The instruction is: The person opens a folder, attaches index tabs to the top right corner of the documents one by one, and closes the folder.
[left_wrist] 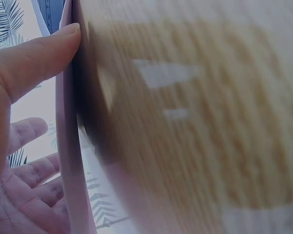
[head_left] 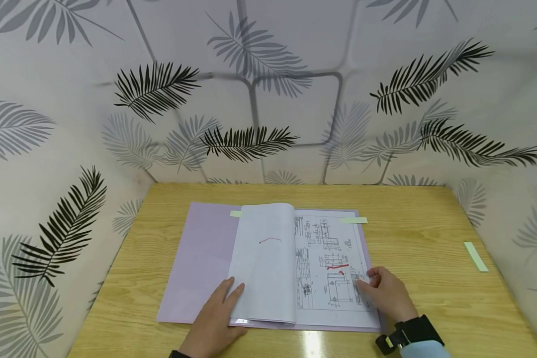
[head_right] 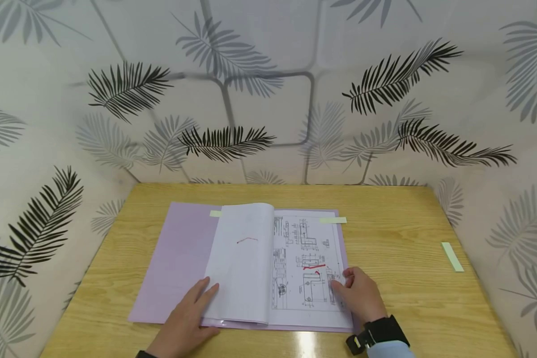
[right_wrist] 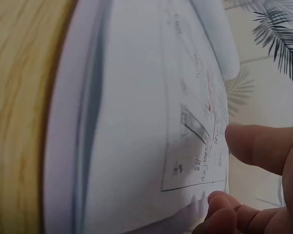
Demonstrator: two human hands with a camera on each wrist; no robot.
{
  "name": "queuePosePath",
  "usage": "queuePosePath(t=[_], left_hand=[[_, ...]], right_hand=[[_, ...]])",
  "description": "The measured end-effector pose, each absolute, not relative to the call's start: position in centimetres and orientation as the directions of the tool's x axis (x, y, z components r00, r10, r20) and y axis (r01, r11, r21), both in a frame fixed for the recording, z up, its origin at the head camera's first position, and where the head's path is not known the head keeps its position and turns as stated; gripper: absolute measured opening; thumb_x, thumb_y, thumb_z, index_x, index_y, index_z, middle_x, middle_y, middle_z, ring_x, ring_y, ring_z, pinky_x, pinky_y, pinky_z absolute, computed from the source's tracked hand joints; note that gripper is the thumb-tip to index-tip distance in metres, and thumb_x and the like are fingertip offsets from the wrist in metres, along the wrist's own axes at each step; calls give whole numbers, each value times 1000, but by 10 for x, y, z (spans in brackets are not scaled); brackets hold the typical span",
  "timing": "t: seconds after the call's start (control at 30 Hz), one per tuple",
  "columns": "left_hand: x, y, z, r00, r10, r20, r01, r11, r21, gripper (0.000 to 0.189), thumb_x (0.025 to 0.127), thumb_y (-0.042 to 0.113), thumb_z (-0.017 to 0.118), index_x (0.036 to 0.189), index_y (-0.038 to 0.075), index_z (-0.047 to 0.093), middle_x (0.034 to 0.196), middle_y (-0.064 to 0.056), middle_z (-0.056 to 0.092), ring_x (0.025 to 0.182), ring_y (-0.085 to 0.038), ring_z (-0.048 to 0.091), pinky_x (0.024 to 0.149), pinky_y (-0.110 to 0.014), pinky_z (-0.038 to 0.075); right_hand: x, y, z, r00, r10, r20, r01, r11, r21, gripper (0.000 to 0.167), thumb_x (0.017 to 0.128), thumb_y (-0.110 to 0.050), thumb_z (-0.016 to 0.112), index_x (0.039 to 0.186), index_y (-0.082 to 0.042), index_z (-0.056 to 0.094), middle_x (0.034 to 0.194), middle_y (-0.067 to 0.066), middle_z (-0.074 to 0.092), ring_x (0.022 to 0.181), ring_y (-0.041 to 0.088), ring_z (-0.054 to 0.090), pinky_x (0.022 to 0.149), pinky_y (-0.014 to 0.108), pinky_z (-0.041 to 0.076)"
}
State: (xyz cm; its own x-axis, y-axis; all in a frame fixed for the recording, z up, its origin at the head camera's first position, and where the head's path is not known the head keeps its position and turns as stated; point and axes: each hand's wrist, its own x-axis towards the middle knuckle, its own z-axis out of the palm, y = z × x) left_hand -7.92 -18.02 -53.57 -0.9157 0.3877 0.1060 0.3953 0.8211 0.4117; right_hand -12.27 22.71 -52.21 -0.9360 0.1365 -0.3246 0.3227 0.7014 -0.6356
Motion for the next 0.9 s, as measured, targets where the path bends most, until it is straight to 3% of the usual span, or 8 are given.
queuePosePath(t=[0.2, 0.43, 0.63, 0.9], left_hand=[[-78, -179, -534, -917, 386, 105, 393, 822, 413, 93, 65, 35, 88, 144, 10, 44, 149, -15, 35, 136, -32, 35, 107, -47, 34], [-78, -179, -533, -918, 385, 99, 389, 821, 419, 93, 66, 35, 88, 144, 10, 44, 149, -16, 35, 136, -32, 34, 108, -47, 33], [-78, -180, -533, -920, 380, 98, 385, 824, 416, 92, 67, 35, 87, 144, 11, 44, 150, -15, 34, 136, -32, 34, 108, -46, 31], [-77, -179, -533, -915, 387, 115, 398, 819, 414, 92, 66, 34, 88, 143, 9, 45, 148, -16, 36, 135, -32, 36, 107, -46, 33]], right_hand=[[-117, 219, -524, -964, 96, -249, 199, 880, -431, 96, 73, -54, 78, 142, 2, 42, 113, 29, 48, 85, 31, 53, 68, 42, 49], [-114, 211, -524, -980, 74, -183, 136, 925, -355, 89, 72, -47, 81, 140, -1, 48, 105, 25, 48, 81, 30, 49, 64, 40, 45], [-114, 206, -522, -978, 72, -195, 144, 911, -387, 82, 75, -40, 80, 139, 1, 48, 100, 21, 47, 78, 28, 48, 61, 35, 40], [-114, 201, -523, -977, 81, -196, 159, 891, -425, 74, 75, -31, 82, 136, 1, 52, 101, 23, 49, 76, 28, 49, 65, 39, 44]])
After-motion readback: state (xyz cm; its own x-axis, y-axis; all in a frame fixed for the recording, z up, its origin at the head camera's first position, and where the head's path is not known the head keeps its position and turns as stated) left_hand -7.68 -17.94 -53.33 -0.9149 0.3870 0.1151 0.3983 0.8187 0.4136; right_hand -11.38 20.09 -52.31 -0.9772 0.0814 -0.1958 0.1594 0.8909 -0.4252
